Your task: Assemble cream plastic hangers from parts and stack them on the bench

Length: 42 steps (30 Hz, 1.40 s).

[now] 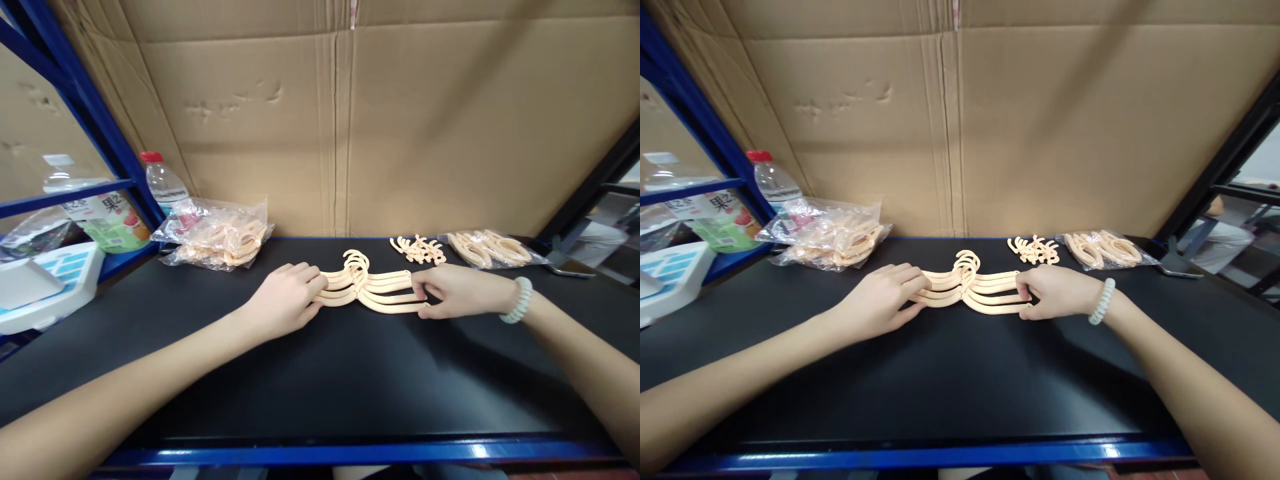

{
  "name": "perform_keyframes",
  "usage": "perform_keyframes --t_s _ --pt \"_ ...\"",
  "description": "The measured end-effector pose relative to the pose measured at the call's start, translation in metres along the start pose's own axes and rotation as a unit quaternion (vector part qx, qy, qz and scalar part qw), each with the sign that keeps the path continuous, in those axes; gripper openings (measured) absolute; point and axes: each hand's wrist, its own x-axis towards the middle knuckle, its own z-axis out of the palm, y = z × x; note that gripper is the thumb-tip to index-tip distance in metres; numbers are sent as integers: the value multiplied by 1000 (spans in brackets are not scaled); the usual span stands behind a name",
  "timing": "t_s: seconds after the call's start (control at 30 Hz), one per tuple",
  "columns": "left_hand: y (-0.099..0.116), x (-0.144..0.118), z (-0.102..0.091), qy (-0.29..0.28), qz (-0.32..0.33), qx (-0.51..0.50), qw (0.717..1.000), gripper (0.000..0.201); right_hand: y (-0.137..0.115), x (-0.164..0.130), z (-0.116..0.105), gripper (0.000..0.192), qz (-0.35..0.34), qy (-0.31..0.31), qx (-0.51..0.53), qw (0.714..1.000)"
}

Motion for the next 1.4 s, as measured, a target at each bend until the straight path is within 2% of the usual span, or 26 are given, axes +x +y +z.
perform_keyframes --t_s 0.1,0.2,0.23,0.3,0.37,0.43,0.63,0.9,1.4 --pt "19 -3 6 18 -31 -63 997 29 -12 -1 7 19 -2 60 -10 998" --pt "32 -5 17 5 -47 -112 993 56 -30 6 27 23 -27 190 6 981" --pt "34 -5 20 -4 -59 -118 991 61 -37 9 36 28 -34 232 7 972" --pt "35 -5 27 -28 -84 -127 988 68 -46 17 53 50 -34 266 -12 963" --pt "33 -5 32 -53 -101 -139 984 72 -50 23 67 69 -14 246 -44 968" --pt "30 -3 35 -66 -104 -149 981 75 -49 28 75 75 1 209 -66 976" --pt "19 10 38 -91 -118 -152 977 77 -33 45 72 72 -6 184 -89 979" --pt "-1 25 47 -92 -137 -165 972 80 -18 79 65 71 -19 163 -97 982" --pt "0 22 45 -83 -135 -157 975 81 -21 75 63 72 -21 171 -114 978"
